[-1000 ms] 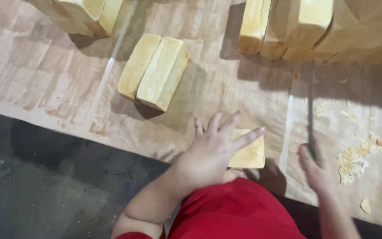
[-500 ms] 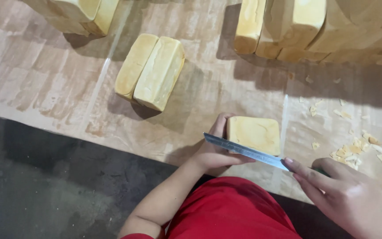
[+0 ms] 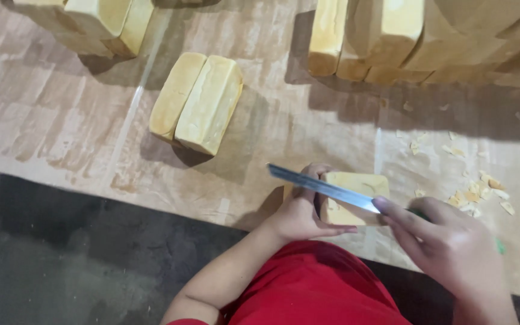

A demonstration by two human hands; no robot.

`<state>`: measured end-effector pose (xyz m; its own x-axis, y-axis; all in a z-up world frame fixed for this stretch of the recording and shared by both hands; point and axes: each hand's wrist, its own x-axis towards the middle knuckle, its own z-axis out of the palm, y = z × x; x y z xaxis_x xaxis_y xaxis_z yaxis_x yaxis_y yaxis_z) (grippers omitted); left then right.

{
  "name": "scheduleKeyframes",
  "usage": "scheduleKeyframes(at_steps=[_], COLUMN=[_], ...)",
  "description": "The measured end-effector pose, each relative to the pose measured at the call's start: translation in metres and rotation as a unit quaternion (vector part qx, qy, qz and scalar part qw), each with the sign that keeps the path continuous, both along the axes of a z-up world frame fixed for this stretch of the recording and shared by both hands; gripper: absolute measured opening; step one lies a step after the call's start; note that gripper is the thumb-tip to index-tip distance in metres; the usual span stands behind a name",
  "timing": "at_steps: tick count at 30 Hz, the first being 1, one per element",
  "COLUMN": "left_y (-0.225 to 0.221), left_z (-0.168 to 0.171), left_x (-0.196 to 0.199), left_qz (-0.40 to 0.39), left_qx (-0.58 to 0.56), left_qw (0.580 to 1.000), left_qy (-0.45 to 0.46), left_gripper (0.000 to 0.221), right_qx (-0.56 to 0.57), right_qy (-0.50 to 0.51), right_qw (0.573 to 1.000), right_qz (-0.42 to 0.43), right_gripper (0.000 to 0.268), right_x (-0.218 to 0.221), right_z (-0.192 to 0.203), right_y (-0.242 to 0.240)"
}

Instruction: The person uses a knife to trim the crusts off several loaves of bread, rotating each loaf to reach all sides before stacking the finished pieces.

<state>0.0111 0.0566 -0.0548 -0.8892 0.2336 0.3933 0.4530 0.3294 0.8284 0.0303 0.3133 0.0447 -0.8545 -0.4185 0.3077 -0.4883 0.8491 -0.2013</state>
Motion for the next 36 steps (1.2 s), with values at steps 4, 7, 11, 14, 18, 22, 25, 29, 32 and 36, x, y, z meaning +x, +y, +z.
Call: scheduleKeyframes(at_steps=[4, 7, 11, 14, 18, 22, 25, 29, 32, 36], left_y=[0.003, 0.007, 0.001, -0.002, 0.002, 0.023, 0.026, 0.024, 0.016, -0.018], left_z=[-0.002, -0.004, 0.004, 0.006, 0.007, 0.007, 0.007, 0.014, 0.028, 0.055], left_x=[0.002, 0.004, -0.002, 0.0, -0.007, -0.014, -0.017, -0.02, -0.022, -0.039], left_qz=[-0.009, -0.019, -0.003, 0.028, 0.011, 0.067, 0.092, 0.114, 0.104, -0.028], left_qx=[0.017, 0.006, -0.014, -0.021, 0.097, 0.158, 0.153, 0.104, 0.076, 0.03], left_qw=[0.999, 0.999, 0.999, 0.999, 0.989, 0.985, 0.984, 0.988, 0.989, 0.983], left_qy=[0.027, 0.027, 0.028, -0.017, -0.11, -0.029, -0.019, -0.023, -0.078, -0.179], left_gripper=[0.104, 0.103, 0.106, 0.105, 0.095, 0.088, 0.087, 0.09, 0.091, 0.093], right_qx=[0.009, -0.03, -0.065, -0.132, -0.173, -0.122, -0.104, -0.098, -0.069, -0.134], right_qy=[-0.022, -0.003, -0.007, -0.025, 0.01, 0.028, 0.063, 0.095, 0.148, 0.061], right_qw=[1.0, 0.999, 0.998, 0.988, 0.985, 0.992, 0.992, 0.99, 0.984, 0.961], right_qz=[-0.008, 0.024, -0.002, -0.077, -0.018, -0.015, -0.031, -0.025, -0.077, -0.233], right_gripper=[0.034, 0.036, 0.037, 0.039, 0.042, 0.045, 0.044, 0.042, 0.037, 0.036], right_x=[-0.004, -0.006, -0.009, -0.005, 0.03, 0.033, 0.032, 0.033, 0.021, 0.041], right_z=[0.024, 0.009, -0.028, -0.046, -0.05, -0.032, -0.034, -0.073, -0.115, -0.142], right_y=[-0.013, -0.014, 0.029, 0.072, 0.04, -0.009, -0.024, -0.002, 0.056, 0.101])
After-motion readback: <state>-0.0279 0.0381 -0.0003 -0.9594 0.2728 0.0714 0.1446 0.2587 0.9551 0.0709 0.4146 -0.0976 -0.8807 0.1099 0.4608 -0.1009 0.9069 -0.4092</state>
